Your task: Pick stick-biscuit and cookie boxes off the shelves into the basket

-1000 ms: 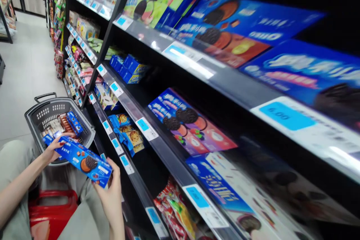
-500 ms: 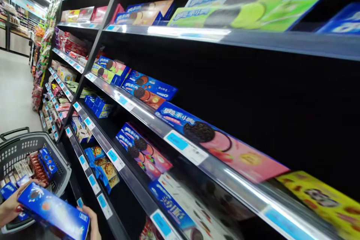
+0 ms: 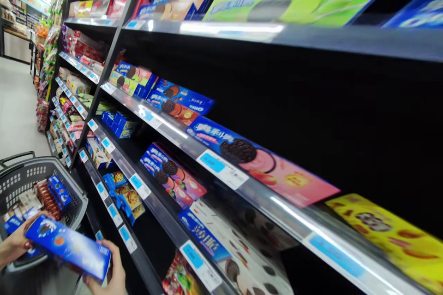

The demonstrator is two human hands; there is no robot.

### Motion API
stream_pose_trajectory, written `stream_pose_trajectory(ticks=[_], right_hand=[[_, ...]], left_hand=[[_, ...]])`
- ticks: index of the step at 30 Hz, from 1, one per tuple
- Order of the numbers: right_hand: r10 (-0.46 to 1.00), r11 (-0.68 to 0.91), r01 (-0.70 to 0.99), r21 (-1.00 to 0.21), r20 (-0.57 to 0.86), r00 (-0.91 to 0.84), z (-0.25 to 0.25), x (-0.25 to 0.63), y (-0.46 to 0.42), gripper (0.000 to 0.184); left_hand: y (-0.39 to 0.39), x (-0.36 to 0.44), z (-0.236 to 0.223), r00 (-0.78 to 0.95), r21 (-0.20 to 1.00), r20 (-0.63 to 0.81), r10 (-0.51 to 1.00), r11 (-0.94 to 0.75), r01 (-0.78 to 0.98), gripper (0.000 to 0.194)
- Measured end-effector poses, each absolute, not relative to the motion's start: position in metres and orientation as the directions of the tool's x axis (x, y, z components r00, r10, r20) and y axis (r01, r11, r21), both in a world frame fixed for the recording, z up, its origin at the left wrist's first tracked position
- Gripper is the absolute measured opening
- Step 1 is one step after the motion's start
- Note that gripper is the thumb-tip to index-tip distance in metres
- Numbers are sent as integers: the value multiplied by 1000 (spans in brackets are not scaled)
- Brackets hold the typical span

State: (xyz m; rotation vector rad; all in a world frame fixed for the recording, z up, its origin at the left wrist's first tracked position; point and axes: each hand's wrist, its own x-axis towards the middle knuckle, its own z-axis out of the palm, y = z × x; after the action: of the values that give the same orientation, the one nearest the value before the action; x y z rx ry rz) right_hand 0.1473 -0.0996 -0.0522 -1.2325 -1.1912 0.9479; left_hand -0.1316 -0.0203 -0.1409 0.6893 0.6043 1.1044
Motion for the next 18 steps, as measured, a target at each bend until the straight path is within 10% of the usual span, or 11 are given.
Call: stream_pose_trajectory(ticks=[18], right_hand=[[983,-99,85,-991,-84,164,-43,150,-105,52]], left_hand=[[-16,-134,-102,440,807,-149,885,366,-464,58]])
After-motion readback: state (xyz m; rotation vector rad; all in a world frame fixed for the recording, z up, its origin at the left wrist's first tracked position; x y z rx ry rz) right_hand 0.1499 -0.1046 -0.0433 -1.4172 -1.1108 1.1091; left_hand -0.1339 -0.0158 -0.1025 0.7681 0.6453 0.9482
